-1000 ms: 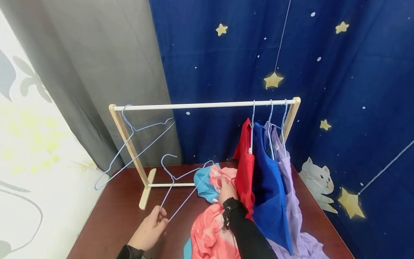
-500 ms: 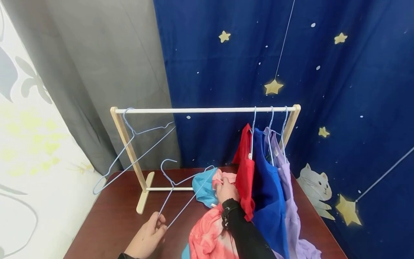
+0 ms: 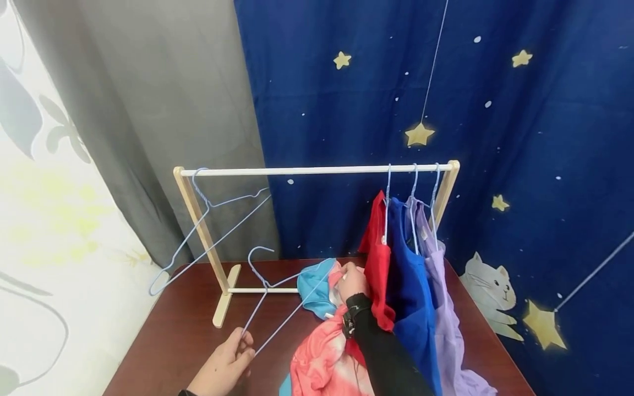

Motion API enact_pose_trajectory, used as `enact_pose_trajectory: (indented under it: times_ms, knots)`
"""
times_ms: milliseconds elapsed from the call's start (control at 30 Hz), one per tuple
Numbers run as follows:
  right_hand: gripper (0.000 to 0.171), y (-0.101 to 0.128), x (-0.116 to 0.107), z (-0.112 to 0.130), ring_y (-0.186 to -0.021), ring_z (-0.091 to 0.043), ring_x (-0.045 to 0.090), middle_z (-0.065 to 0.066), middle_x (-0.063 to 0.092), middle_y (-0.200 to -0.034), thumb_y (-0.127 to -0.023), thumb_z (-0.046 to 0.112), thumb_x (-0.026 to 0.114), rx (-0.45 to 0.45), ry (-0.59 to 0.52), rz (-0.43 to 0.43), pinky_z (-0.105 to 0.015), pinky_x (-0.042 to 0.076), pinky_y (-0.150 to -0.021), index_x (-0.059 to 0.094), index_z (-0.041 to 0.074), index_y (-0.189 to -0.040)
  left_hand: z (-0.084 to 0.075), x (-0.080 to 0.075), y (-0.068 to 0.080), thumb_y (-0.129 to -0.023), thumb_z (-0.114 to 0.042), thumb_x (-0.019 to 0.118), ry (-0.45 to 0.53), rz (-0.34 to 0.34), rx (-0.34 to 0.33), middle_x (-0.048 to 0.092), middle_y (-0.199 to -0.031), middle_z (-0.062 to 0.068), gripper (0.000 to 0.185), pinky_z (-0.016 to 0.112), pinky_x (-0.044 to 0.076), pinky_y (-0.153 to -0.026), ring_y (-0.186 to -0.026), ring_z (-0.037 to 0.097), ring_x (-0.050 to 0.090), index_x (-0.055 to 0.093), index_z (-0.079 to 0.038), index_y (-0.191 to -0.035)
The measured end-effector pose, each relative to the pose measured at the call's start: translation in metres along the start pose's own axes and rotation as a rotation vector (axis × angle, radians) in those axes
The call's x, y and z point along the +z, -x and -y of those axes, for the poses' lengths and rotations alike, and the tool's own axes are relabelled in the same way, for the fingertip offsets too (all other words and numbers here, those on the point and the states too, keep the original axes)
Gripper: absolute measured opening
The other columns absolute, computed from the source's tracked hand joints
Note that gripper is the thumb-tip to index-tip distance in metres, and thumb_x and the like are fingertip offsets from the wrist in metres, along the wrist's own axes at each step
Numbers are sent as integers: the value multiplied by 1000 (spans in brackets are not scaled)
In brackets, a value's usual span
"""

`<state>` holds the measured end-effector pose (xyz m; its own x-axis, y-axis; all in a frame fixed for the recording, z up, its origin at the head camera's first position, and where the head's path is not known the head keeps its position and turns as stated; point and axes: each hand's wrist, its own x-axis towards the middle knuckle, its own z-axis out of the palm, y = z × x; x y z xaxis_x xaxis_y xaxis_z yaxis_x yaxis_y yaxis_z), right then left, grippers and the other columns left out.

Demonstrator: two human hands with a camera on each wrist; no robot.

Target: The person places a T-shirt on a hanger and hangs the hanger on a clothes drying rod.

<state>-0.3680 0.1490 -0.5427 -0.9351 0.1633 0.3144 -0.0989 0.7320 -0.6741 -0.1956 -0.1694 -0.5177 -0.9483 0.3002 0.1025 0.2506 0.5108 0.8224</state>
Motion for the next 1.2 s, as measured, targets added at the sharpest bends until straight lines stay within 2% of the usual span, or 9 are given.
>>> enact_pose_trajectory:
  times_ms: [100, 200, 300, 467, 600, 733, 867, 1000, 1200]
  knots:
    - [34, 1, -1, -6, -78, -39, 66, -20, 69, -87, -85, 4, 70, 9, 45, 51, -49, 52, -73, 61, 1, -118, 2, 1, 0, -98, -12, 62, 3, -6, 4, 55, -72, -6, 16, 26, 44, -52, -57, 5, 57, 48, -9, -106]
    - [22, 2, -4, -7, -79, -38, 67, -18, 70, -88, -88, 5, 63, -21, 54, 52, -49, 53, -75, 65, 1, -109, 2, 2, 1, -97, -13, 61, 25, -3, 11, 55, -70, -6, 16, 26, 44, -53, -56, 7, 58, 48, -9, -106]
    - [13, 0, -5, -5, -81, -37, 67, -14, 72, -86, -91, 7, 58, -34, -21, -7, -48, 53, -76, 70, 3, -91, 4, 2, 3, -97, -13, 61, 42, 9, 21, 55, -70, -7, 16, 26, 45, -53, -55, 10, 60, 48, -9, -105]
    - [17, -12, -11, 6, -83, -33, 65, -11, 72, -85, -93, 11, 58, 55, -171, -76, -42, 50, -75, 71, 4, -84, 8, 4, 5, -98, -12, 61, 74, 17, 49, 56, -73, -8, 15, 25, 45, -53, -54, 11, 62, 48, -12, -104]
    - [15, -15, -17, 12, -80, -30, 63, -11, 71, -85, -93, 13, 61, 123, -240, -93, -38, 47, -73, 72, 3, -89, 10, 5, 6, -98, -12, 61, 84, 18, 70, 56, -74, -9, 13, 25, 46, -52, -54, 10, 61, 49, -11, -104]
    - [17, -17, -20, 16, -81, -27, 62, -9, 71, -85, -95, 16, 63, 153, -265, -89, -35, 46, -74, 74, 3, -95, 10, 5, 5, -97, -12, 61, 50, 11, 99, 55, -72, -11, 13, 24, 46, -53, -53, 5, 58, 50, -13, -103]
    - [19, -15, -20, 20, -82, -26, 62, -8, 69, -86, -95, 17, 60, 148, -255, -66, -35, 45, -75, 74, 4, -99, 9, 7, 3, -94, -11, 64, -38, -24, 142, 52, -71, -14, 15, 22, 43, -55, -56, -2, 49, 51, -15, -101]
    - [23, -11, -17, 24, -89, -27, 65, -9, 73, -95, -96, 18, 60, 124, -231, -27, -39, 49, -81, 75, 4, -108, 7, 10, 0, -91, -11, 66, -107, -56, 175, 49, -73, -16, 16, 22, 42, -57, -62, -3, 46, 53, -16, -99]
    - [28, -3, -14, 32, -97, -30, 67, -14, 74, -105, -98, 16, 60, 60, -193, 16, -45, 50, -89, 72, 2, -119, 2, 16, -2, -91, -10, 66, -129, -59, 165, 50, -75, -16, 16, 23, 42, -58, -66, -1, 47, 54, -18, -98]
